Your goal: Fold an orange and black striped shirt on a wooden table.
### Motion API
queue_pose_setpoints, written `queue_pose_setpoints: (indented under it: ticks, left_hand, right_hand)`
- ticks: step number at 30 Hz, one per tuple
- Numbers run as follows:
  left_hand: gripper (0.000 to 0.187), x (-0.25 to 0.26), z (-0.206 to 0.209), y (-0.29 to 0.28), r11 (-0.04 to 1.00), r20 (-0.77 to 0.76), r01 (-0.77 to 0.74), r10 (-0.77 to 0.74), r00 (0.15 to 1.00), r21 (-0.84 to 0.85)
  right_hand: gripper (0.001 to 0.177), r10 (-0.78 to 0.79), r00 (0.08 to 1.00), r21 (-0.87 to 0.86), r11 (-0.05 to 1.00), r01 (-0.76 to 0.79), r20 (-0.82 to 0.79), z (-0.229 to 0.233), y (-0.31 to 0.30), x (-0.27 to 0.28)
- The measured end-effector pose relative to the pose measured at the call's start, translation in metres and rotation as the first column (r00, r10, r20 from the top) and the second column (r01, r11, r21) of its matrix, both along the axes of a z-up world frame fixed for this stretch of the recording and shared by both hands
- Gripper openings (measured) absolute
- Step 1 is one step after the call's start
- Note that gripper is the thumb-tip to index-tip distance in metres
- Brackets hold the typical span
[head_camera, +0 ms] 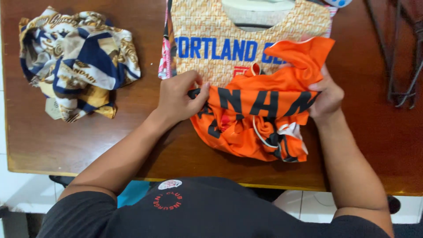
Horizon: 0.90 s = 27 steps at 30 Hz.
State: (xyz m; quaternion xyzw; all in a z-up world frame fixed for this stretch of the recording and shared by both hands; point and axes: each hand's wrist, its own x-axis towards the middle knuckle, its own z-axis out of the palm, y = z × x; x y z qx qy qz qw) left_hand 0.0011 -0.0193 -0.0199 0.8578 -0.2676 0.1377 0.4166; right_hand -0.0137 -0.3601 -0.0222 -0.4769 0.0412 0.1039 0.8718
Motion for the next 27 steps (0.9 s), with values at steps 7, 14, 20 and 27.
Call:
queue_pose_setpoints:
  ticks: [7,14,20,27]
  left_hand:
    - [0.025,0.009,-0.011,0.006,0.999,0.026,0.019,-0.021,0.999,0.043]
    - [0.029,0.015,-0.007,-0.009,0.998,0.037,0.052,-0.052,0.998,0.022]
    - [0.028,0.015,-0.008,0.001,0.998,0.025,0.061,-0.061,0.998,-0.001]
    - [0.026,0.015,-0.020,-0.001,0.999,0.015,0.029,-0.029,0.999,-0.022]
  right_hand:
    - [0.100,-0.229,0.965,0.042,0.971,0.236,-0.124,-0.008,0.003,-0.006]
    - [0.093,-0.250,0.963,-0.131,0.963,0.237,-0.101,-0.026,-0.007,-0.019]
    - [0.087,-0.130,0.986,-0.043,0.991,0.127,-0.100,-0.024,-0.003,-0.001]
    - [0.091,-0.108,0.994,-0.017,0.994,0.107,-0.019,-0.063,-0.022,-0.002]
